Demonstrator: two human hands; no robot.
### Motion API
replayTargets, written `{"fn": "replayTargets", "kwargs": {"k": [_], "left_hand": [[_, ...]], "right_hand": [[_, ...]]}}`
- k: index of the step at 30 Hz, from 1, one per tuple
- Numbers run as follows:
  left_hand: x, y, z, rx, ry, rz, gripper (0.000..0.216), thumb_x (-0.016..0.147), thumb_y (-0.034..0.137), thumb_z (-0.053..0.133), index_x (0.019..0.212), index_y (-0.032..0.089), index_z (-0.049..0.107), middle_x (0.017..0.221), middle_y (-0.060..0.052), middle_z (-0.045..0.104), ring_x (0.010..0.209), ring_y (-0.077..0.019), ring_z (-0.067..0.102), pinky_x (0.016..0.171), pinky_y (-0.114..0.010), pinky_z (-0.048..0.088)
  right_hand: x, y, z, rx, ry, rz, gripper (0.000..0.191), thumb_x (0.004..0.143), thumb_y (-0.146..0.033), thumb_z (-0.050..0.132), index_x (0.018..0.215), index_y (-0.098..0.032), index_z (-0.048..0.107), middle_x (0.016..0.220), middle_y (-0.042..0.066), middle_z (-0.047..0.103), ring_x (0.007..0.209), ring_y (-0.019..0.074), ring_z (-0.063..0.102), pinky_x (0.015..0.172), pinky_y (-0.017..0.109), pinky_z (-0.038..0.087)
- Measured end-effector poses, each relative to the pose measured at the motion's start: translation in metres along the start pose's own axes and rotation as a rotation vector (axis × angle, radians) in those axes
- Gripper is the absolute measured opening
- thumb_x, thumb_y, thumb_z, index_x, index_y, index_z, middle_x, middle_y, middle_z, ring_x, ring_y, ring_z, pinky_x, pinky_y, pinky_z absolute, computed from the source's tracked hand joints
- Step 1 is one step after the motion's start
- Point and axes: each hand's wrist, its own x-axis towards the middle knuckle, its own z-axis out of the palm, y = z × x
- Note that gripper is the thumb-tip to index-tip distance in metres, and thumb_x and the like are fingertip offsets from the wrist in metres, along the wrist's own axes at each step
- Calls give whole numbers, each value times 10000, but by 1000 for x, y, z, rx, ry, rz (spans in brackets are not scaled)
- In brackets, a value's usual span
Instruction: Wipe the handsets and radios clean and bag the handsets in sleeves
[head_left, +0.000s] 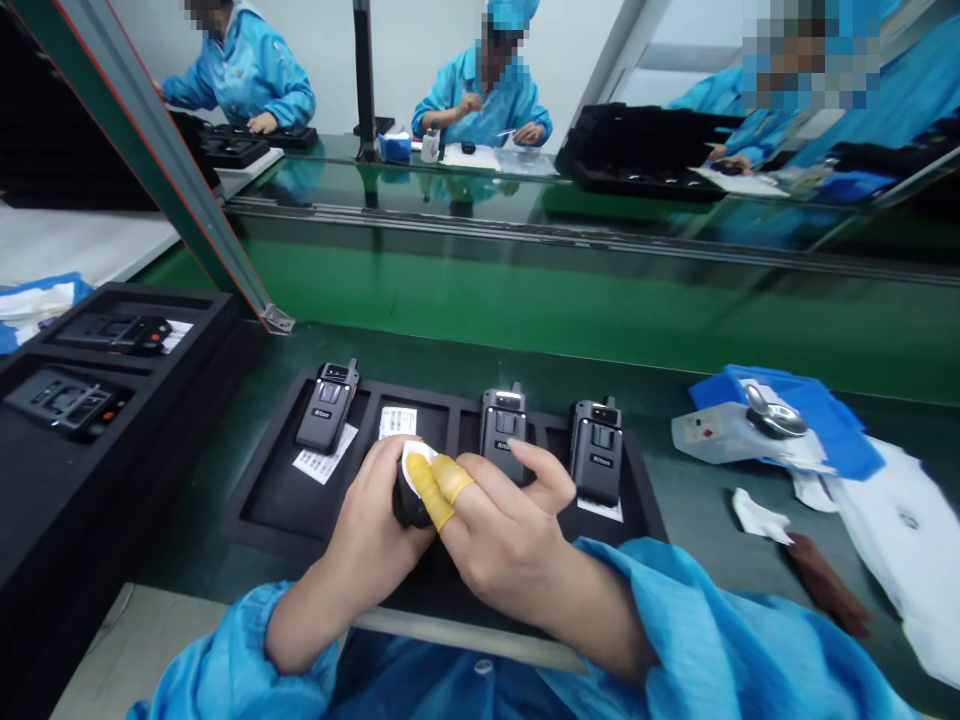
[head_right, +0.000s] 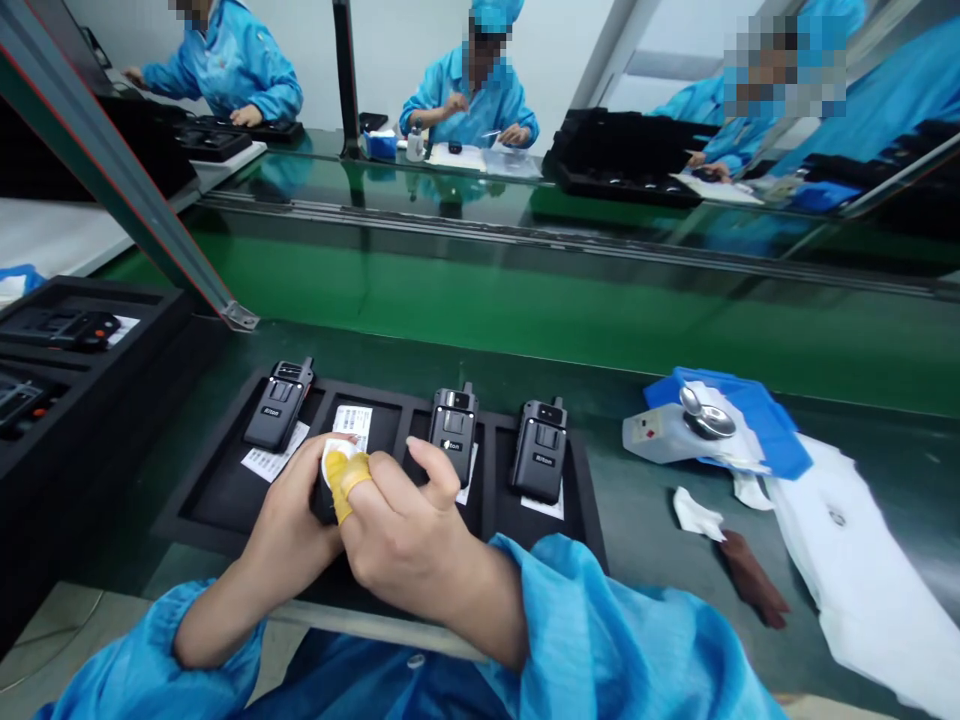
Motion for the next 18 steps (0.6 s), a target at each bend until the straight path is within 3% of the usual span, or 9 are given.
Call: {"fn": "replayTargets", "kwargs": {"k": [8, 18], "left_hand": [[1, 3, 4, 45, 34, 23, 480, 646, 64, 546, 1092, 216, 455, 1041, -58, 621, 982, -219, 617, 840, -378, 520], [-1, -1, 3, 59, 30, 33, 574, 586, 15, 542, 1124, 200, 459, 1082, -69, 596, 1024, -209, 598, 883, -363, 510]], "right_hand": [[-6, -9, 0, -30, 53, 113, 325, 765, -3, 391, 529, -200, 495, 578, -39, 515, 785, 105, 546, 988, 365, 229], [-14, 1, -3, -33, 26, 52, 330, 811, -28, 391, 635, -202, 610, 637, -47, 606, 779, 97, 571, 1008, 382, 198]]}}
